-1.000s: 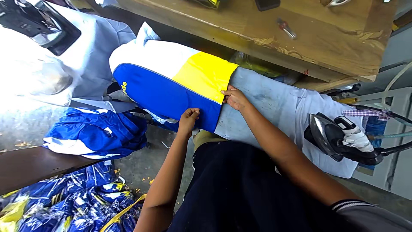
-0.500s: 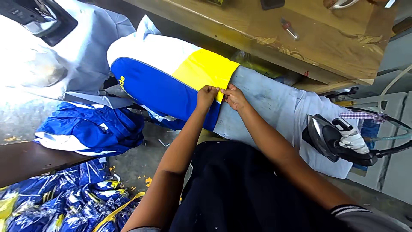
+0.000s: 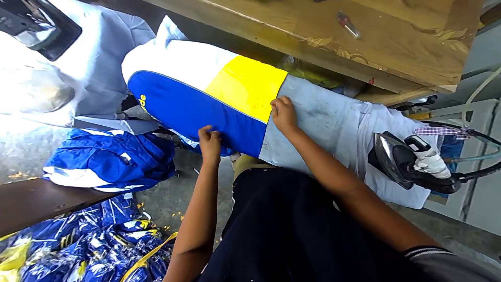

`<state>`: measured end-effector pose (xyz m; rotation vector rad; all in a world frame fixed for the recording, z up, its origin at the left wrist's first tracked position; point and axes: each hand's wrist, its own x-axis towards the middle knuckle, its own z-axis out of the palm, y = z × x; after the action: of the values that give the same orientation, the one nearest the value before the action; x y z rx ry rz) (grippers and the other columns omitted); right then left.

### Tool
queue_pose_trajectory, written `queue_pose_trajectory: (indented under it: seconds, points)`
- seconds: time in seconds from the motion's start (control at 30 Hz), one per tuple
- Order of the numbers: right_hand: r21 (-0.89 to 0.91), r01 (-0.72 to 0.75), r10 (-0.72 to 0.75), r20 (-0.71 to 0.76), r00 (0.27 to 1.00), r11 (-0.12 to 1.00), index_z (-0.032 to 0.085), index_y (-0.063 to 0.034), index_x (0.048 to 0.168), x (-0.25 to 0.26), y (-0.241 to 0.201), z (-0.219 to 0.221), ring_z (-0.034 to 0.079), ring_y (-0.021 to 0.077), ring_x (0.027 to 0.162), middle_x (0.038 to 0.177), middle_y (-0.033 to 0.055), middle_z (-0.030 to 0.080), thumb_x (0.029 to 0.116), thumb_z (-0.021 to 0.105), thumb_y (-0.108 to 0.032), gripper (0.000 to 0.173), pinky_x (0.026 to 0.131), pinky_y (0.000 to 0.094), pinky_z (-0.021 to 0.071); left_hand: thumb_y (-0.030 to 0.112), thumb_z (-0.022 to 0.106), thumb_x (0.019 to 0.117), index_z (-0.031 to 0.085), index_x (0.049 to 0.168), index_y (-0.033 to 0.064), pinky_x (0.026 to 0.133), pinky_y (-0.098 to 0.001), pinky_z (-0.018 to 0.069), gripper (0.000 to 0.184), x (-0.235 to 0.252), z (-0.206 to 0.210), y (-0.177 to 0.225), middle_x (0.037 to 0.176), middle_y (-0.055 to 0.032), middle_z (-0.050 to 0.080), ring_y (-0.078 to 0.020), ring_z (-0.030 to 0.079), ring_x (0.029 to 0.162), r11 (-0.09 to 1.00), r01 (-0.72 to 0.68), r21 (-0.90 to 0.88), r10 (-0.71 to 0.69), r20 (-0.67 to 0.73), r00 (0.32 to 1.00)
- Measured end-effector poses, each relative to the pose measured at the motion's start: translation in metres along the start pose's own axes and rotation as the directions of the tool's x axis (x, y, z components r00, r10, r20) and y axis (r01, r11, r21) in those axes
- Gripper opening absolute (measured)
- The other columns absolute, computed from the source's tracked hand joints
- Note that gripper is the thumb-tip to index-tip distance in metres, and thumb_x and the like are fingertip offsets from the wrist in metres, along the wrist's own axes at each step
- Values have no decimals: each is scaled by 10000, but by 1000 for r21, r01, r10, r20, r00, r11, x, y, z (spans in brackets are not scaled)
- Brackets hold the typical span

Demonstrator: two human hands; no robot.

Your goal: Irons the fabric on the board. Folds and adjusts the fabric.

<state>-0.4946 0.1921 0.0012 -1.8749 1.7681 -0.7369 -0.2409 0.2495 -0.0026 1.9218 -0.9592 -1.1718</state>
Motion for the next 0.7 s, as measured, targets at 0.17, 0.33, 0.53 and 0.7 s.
queue_pose_trajectory:
  seconds: [0.17,0.33,0.53,0.7]
  points:
    - [-115,197,-173,191,966,974,759,-17,1157,-10,-6,33,630,422,1134,1128,227,688,1017,597,-124,239,949,581,487,37,576,988,362,1491,-43,974,-468,496,553,-15,-31,-37,1447,-286,478,-334,574,1195,996,87,-25,-90,-175,980]
    - [-132,185,-142,279,950,974,758,17,1038,2,-11,36,618,425,1132,1091,240,679,1003,599,-101,201,949,594,453,37,563,1003,412,1466,-44,993,-483,486,493,-24,-28,-50,1481,-286,446,-347,539,1257,987,136,-82,-148,-171,974]
    - [-66,22,-20,44,999,998,737,28,1094,23,12,11,619,429,1151,1125,248,675,1021,576,-95,216,976,584,480,58,572,1009,473,1419,-20,952,-479,499,429,-22,-19,-57,1437,-265,471,-330,563,1178,985,144,-93,-157,-155,975]
    - [-167,256,-205,274,940,952,780,-52,1117,16,13,23,614,432,1133,1122,238,675,1012,605,-117,215,965,591,465,55,578,1004,446,1432,-46,947,-474,497,459,-14,-11,-49,1419,-286,472,-332,571,1140,990,124,-62,-132,-145,981]
